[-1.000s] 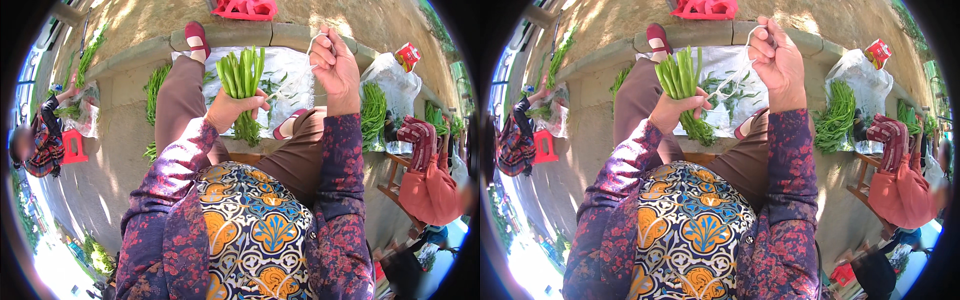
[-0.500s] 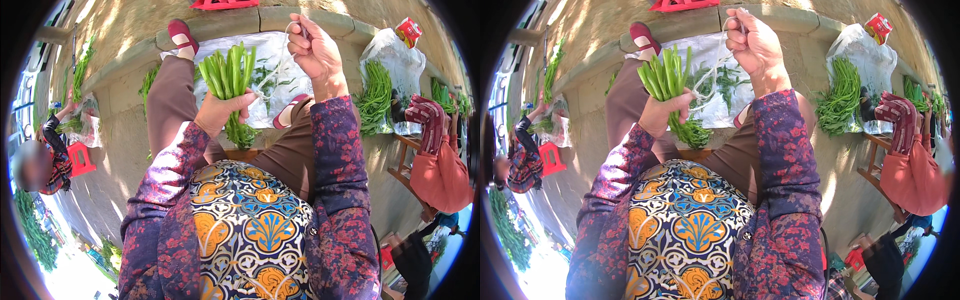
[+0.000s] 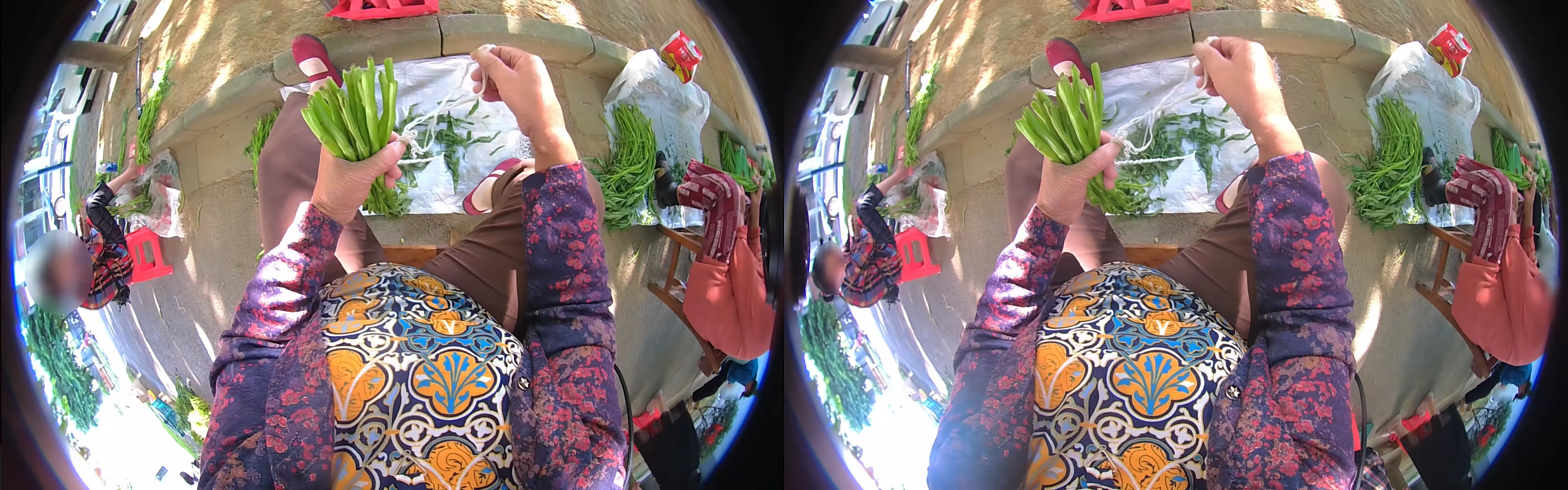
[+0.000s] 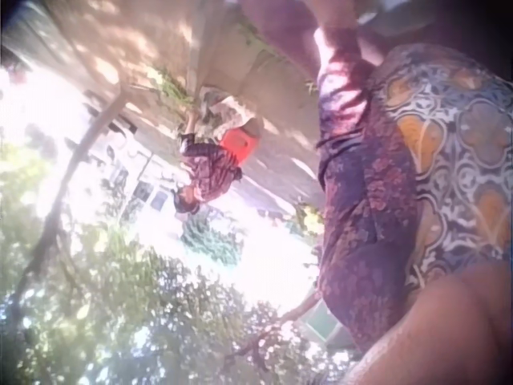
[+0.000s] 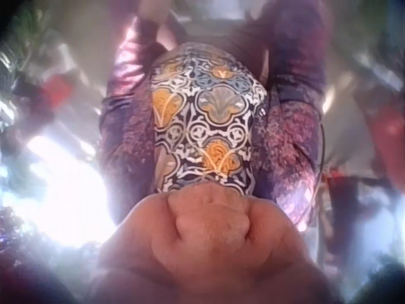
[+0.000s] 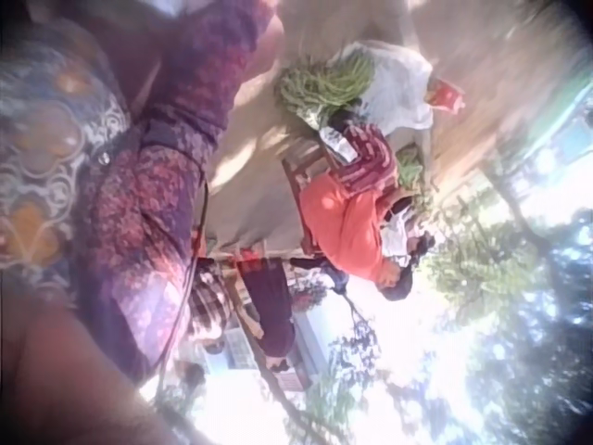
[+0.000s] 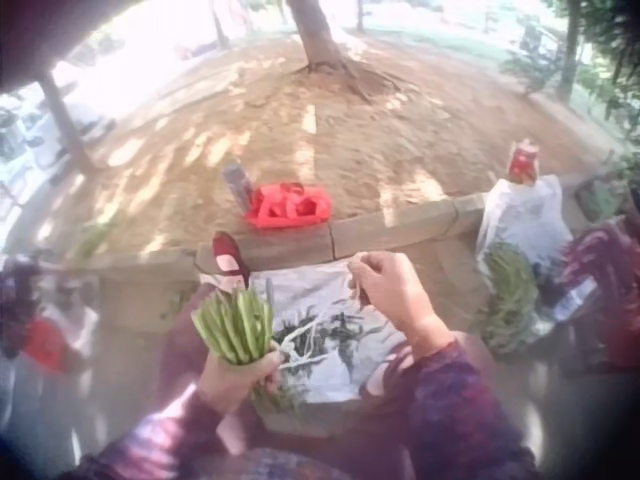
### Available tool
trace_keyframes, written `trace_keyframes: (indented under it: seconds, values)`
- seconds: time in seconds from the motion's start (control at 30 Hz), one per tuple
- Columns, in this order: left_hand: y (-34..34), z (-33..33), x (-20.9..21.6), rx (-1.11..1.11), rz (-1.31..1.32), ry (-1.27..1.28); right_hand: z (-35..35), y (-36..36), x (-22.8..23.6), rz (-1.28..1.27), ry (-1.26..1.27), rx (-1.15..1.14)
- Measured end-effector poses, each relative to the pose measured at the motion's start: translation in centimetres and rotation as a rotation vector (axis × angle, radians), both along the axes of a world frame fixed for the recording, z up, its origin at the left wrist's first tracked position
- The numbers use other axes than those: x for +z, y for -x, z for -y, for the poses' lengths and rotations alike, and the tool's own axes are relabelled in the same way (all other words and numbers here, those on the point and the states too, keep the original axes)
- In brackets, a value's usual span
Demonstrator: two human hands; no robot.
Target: The person sits on the ground and gathers green leafy vegetables into a bundle. They trim and align the stems, then tie the bundle with a white string. The finished bundle is held in the hands.
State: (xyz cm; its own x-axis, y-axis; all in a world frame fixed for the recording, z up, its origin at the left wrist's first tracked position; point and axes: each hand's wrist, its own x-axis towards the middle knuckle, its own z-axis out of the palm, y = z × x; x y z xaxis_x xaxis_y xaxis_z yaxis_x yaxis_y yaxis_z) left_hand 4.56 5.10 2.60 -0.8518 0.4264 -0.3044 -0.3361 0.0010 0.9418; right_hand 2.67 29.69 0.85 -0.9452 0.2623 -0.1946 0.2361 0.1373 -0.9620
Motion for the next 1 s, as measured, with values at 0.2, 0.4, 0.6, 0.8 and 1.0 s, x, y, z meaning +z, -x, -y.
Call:
trace_keyframes:
  seconds: [0.2,0.4,0.6,0.8,1.0]
  values:
    - [0.2,0.4,0.7,0.006,-0.042,0.051,0.0,-1.8,0.6,0.124,-1.162,0.135]
    - [0.3,0.3,0.9,-0.048,-0.027,0.093,3.1,-3.0,2.1,-0.394,-0.203,0.359]
    - [0.3,0.4,1.0,-0.088,-0.029,0.100,4.6,-3.3,2.1,-0.522,-0.249,0.579]
    - [0.2,0.6,1.5,-0.098,-0.055,0.149,5.1,-3.3,1.2,-0.521,-0.219,0.592]
    - [0.1,0.5,1.8,-0.113,-0.064,0.130,5.1,-3.2,0.8,-0.525,-0.212,0.604]
